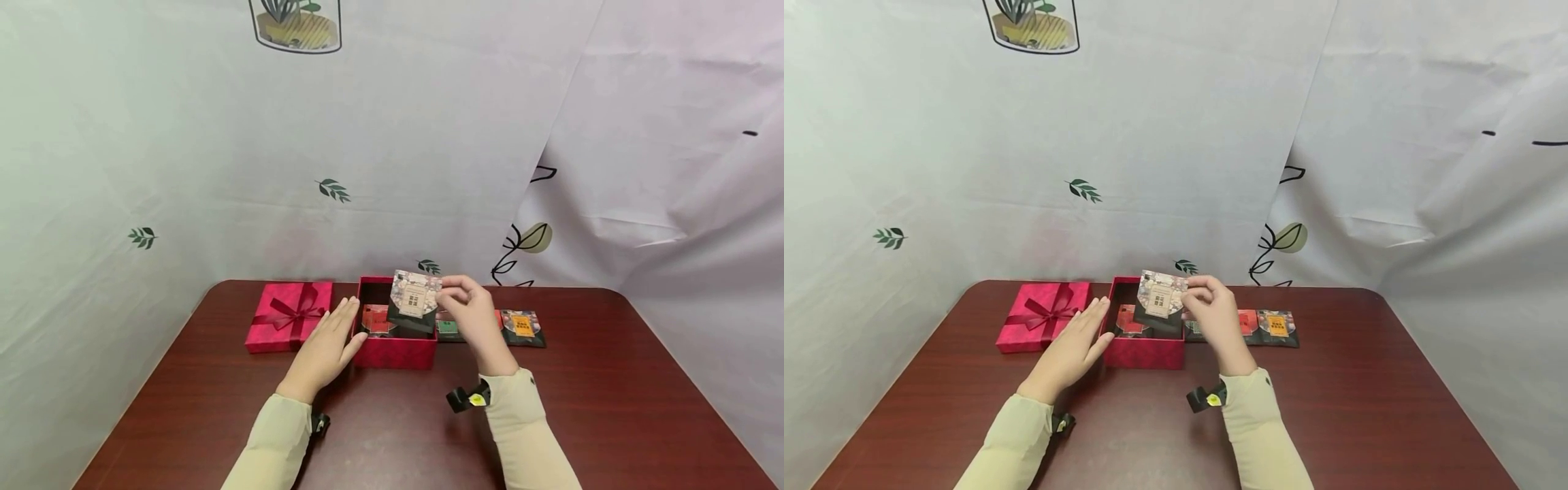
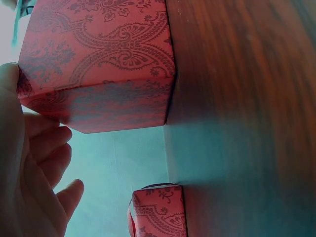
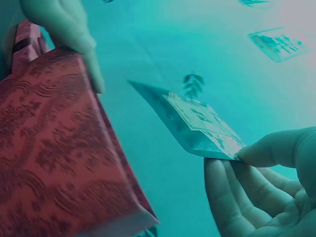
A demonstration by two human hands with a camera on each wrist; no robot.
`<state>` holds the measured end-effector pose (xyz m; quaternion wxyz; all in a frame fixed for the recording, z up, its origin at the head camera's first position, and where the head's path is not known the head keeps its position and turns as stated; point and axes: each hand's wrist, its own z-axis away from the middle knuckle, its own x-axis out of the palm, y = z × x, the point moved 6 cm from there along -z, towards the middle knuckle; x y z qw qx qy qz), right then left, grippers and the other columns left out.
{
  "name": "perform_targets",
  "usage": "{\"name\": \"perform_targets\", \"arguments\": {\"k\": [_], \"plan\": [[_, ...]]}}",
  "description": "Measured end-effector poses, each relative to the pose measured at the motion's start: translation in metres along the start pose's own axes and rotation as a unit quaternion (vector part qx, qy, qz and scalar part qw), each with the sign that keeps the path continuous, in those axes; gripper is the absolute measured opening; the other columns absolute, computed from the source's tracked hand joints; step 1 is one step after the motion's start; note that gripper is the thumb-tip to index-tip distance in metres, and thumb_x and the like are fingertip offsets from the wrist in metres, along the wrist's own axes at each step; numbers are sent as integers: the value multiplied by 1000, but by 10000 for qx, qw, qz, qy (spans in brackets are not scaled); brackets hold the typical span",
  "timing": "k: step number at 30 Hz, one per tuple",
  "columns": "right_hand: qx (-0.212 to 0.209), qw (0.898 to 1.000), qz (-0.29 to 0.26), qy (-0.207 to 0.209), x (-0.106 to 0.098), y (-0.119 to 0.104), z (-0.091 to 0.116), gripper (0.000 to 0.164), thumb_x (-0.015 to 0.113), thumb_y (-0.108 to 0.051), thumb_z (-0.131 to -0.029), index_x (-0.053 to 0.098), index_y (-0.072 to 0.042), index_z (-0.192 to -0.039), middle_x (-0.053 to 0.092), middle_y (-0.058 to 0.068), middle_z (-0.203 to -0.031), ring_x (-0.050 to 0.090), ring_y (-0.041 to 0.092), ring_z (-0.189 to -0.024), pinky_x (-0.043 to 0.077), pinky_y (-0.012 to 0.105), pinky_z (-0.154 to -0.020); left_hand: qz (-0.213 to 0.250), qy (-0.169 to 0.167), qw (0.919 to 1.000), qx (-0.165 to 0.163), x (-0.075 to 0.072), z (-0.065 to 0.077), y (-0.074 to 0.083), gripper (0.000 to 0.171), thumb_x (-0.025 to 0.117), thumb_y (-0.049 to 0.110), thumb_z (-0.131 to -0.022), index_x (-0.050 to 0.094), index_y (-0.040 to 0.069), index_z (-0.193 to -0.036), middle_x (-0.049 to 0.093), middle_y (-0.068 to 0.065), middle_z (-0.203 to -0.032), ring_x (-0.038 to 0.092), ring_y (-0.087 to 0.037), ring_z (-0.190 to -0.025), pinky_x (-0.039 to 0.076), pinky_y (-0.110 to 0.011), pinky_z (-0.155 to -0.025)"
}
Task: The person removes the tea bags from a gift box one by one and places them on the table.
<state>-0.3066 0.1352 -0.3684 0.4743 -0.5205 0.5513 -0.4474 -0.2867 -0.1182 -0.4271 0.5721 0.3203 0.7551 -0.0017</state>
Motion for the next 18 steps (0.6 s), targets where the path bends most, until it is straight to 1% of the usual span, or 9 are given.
{"name": "perform_targets", "arguments": {"k": [4, 7, 9, 13, 18], "plan": [[294, 9993, -134, -209, -17, -1, 5, 31, 64, -2, -96, 57, 5, -126, 71, -2, -88, 65, 10, -74, 62, 33, -71, 1, 0, 10000, 0, 0, 1, 0, 68, 57, 39, -103, 36, 2, -156, 34, -15, -162, 27, -29, -152, 25, -56, -120], [468, 9979, -273, -360, -30, -3, 8, 35, 64, -3, -96, 54, 7, -129, 71, -3, -89, 65, 9, -73, 61, 28, -68, -5, 31, 10000, 19, 0, 1, 0, 67, 57, 38, -103, 37, 1, -156, 34, -15, -162, 28, -29, -151, 25, -56, -120], [499, 9975, -294, -411, -38, -5, 9, 37, 64, -2, -96, 53, 9, -130, 71, -3, -88, 65, 9, -71, 61, 26, -66, -6, 37, 10000, 35, 0, 1, 0, 67, 57, 38, -103, 38, 1, -155, 35, -15, -162, 28, -30, -151, 26, -56, -120], [543, 9971, -79, -527, -50, -9, 12, 39, 64, -2, -95, 53, 10, -130, 72, -3, -88, 66, 9, -69, 61, 27, -65, 17, 35, 10000, 39, 0, 1, 0, 67, 57, 39, -103, 38, 1, -155, 34, -15, -162, 28, -29, -152, 25, -56, -120], [594, 9958, 185, -674, -62, -10, 13, 38, 62, -1, -95, 52, 12, -129, 72, -2, -88, 67, 10, -71, 62, 31, -66, 6, 11, 10000, 15, 1, 1, -1, 68, 56, 40, -104, 36, 2, -156, 33, -14, -163, 27, -29, -152, 24, -56, -121]]}}
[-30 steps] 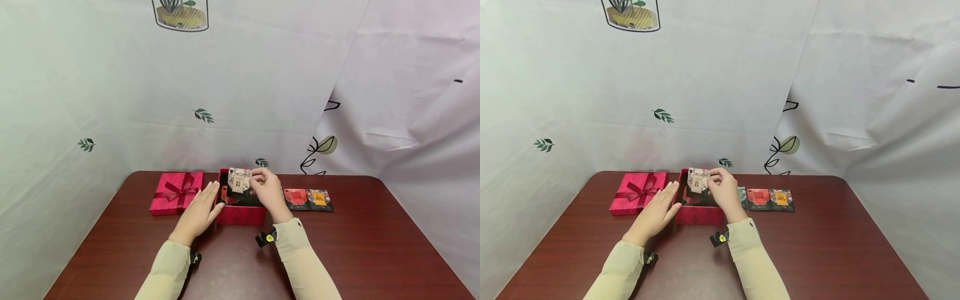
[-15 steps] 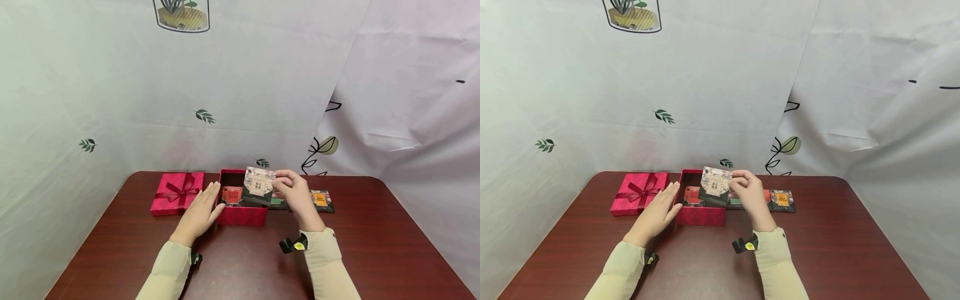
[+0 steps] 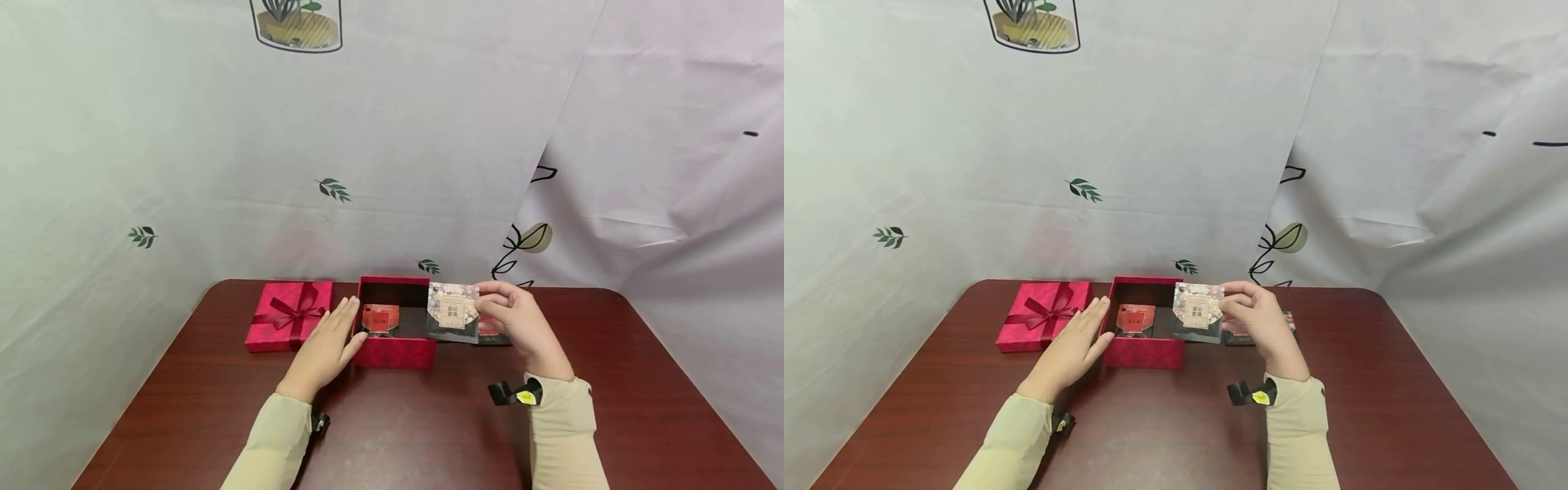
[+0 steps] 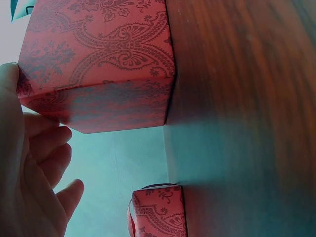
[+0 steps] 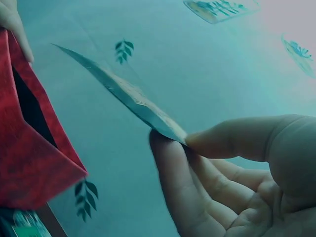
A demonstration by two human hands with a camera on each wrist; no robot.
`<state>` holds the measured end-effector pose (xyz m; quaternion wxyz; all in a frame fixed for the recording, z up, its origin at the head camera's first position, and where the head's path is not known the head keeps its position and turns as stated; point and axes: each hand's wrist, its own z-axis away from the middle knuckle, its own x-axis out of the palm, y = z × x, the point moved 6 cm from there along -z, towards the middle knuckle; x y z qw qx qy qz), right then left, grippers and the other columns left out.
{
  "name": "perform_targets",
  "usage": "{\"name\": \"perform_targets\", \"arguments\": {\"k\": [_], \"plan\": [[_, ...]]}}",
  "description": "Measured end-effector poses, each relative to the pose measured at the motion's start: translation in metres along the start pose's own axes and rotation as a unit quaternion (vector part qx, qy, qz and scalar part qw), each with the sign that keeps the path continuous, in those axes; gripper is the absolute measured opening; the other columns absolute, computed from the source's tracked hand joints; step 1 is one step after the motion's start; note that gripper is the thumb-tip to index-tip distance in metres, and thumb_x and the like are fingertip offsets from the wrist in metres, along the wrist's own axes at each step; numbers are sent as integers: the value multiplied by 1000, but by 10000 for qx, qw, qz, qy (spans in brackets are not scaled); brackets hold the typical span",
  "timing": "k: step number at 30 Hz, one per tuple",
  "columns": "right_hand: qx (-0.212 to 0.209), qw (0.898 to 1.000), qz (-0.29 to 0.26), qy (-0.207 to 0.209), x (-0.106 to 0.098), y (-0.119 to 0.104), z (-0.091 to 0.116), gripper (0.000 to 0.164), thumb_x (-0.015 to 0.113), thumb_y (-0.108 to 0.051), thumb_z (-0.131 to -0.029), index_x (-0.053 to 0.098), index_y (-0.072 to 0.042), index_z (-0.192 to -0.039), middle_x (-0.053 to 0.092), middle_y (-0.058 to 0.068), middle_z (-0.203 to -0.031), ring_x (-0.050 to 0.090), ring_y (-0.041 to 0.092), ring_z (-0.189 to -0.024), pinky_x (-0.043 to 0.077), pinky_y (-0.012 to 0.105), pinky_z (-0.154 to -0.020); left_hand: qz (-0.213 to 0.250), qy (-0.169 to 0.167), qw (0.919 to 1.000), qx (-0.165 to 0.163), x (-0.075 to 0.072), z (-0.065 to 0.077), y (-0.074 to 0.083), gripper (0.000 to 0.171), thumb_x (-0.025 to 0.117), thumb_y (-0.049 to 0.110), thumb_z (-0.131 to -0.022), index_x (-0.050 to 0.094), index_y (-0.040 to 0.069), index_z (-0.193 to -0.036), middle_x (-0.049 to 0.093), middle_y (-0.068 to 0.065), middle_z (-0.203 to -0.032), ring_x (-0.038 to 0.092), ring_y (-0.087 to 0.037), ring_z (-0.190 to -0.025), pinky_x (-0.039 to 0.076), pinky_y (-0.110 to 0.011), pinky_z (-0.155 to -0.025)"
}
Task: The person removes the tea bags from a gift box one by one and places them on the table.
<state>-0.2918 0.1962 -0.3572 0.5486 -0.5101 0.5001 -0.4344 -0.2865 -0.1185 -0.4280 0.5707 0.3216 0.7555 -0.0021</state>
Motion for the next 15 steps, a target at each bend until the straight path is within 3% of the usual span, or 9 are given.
{"name": "perform_targets", "arguments": {"k": [15], "plan": [[406, 9934, 1059, -186, -25, 15, 0, 29, 57, -3, -96, 49, 9, -121, 63, 4, -87, 65, 13, -73, 62, 33, -70, 51, -62, 10000, -15, 0, 0, -1, 69, 55, 41, -104, 35, 2, -157, 33, -14, -163, 26, -29, -152, 24, -55, -121]]}}
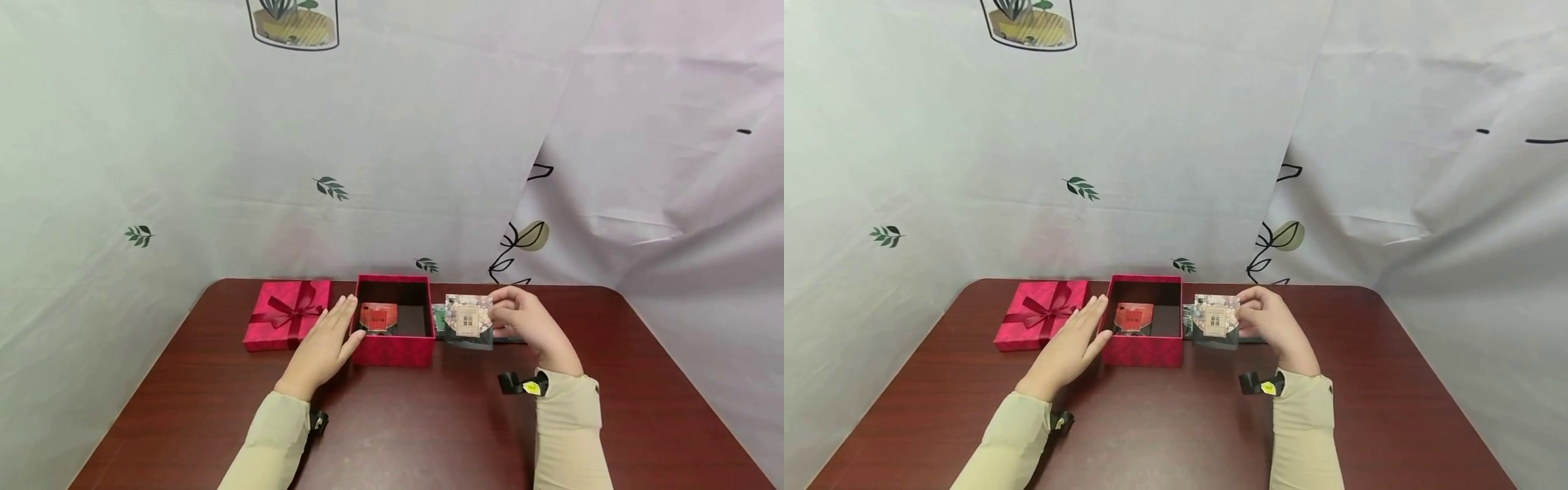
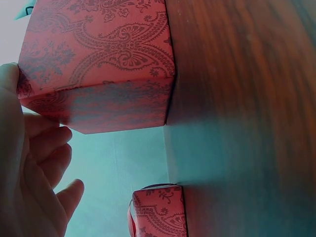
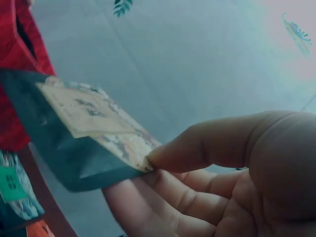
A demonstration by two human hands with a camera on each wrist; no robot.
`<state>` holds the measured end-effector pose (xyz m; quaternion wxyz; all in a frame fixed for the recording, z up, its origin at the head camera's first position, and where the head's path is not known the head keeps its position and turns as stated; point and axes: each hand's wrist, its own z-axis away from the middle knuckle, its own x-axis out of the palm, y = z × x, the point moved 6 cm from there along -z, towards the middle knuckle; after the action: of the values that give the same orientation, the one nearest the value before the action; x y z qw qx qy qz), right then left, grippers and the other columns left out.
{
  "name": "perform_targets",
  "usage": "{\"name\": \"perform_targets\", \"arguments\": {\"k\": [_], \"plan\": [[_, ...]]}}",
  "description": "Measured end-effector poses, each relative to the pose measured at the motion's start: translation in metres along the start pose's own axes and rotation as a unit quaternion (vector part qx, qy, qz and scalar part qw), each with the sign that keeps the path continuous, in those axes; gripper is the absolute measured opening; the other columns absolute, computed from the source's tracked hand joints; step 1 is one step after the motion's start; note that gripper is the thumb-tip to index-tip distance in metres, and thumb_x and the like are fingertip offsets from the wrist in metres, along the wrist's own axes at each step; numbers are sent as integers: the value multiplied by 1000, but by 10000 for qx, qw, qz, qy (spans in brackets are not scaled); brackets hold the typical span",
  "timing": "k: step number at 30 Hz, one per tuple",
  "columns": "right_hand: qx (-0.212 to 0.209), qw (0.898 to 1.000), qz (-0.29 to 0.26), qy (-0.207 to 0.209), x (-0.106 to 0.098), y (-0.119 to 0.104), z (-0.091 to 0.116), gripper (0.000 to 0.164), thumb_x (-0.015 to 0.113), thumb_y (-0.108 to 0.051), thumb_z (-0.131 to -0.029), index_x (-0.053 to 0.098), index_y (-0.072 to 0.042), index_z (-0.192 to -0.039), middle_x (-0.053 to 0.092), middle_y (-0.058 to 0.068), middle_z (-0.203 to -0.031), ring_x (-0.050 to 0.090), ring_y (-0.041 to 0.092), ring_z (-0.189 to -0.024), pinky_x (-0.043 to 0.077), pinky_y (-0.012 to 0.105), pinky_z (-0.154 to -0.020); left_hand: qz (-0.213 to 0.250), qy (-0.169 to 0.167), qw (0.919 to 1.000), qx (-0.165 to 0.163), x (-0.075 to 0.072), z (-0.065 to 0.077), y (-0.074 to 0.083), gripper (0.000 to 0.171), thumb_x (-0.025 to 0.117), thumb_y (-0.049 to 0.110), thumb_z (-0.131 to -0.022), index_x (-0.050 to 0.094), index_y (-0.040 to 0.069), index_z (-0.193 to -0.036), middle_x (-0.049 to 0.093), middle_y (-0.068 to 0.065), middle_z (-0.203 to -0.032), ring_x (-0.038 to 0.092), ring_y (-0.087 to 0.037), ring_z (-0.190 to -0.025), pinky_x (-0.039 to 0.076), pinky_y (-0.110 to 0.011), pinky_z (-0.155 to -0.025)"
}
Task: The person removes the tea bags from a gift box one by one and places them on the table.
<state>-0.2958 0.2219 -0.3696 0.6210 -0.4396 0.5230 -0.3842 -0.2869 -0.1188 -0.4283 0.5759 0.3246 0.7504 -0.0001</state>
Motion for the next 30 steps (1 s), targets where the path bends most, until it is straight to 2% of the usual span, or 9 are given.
{"name": "perform_targets", "arguments": {"k": [11, 19, 25, 30], "plan": [[270, 9992, 191, -221, 9, 23, -14, 29, 54, 2, -90, 48, 11, -117, 60, 7, -85, 64, 15, -66, 61, 32, -62, -44, 30, 10000, 27, -1, -2, 1, 68, 55, 41, -104, 37, 1, -156, 33, -13, -163, 26, -29, -152, 24, -55, -121], [711, 9953, 303, -582, 19, 47, -21, 24, 54, -1, -93, 48, 8, -115, 52, 9, -83, 57, 17, -65, 58, 30, -58, -103, -13, 9999, -27, -1, 0, 2, 69, 56, 40, -103, 35, 2, -157, 33, -14, -163, 27, -30, -152, 24, -56, -121], [777, 9927, 409, -830, 27, 54, -24, 21, 54, 1, -91, 50, 8, -111, 53, 8, -81, 56, 16, -63, 58, 29, -57, -151, -46, 9999, -31, 0, -1, 2, 69, 55, 41, -104, 35, 2, -157, 33, -14, -163, 26, -30, -152, 24, -55, -121], [912, 9902, 651, -835, 33, 58, -25, 18, 57, 1, -91, 54, 7, -107, 57, 12, -84, 59, 18, -63, 60, 32, -57, -166, -42, 9999, -24, 0, -1, 1, 68, 55, 41, -104, 36, 1, -156, 33, -14, -163, 26, -29, -152, 24, -55, -121]]}}
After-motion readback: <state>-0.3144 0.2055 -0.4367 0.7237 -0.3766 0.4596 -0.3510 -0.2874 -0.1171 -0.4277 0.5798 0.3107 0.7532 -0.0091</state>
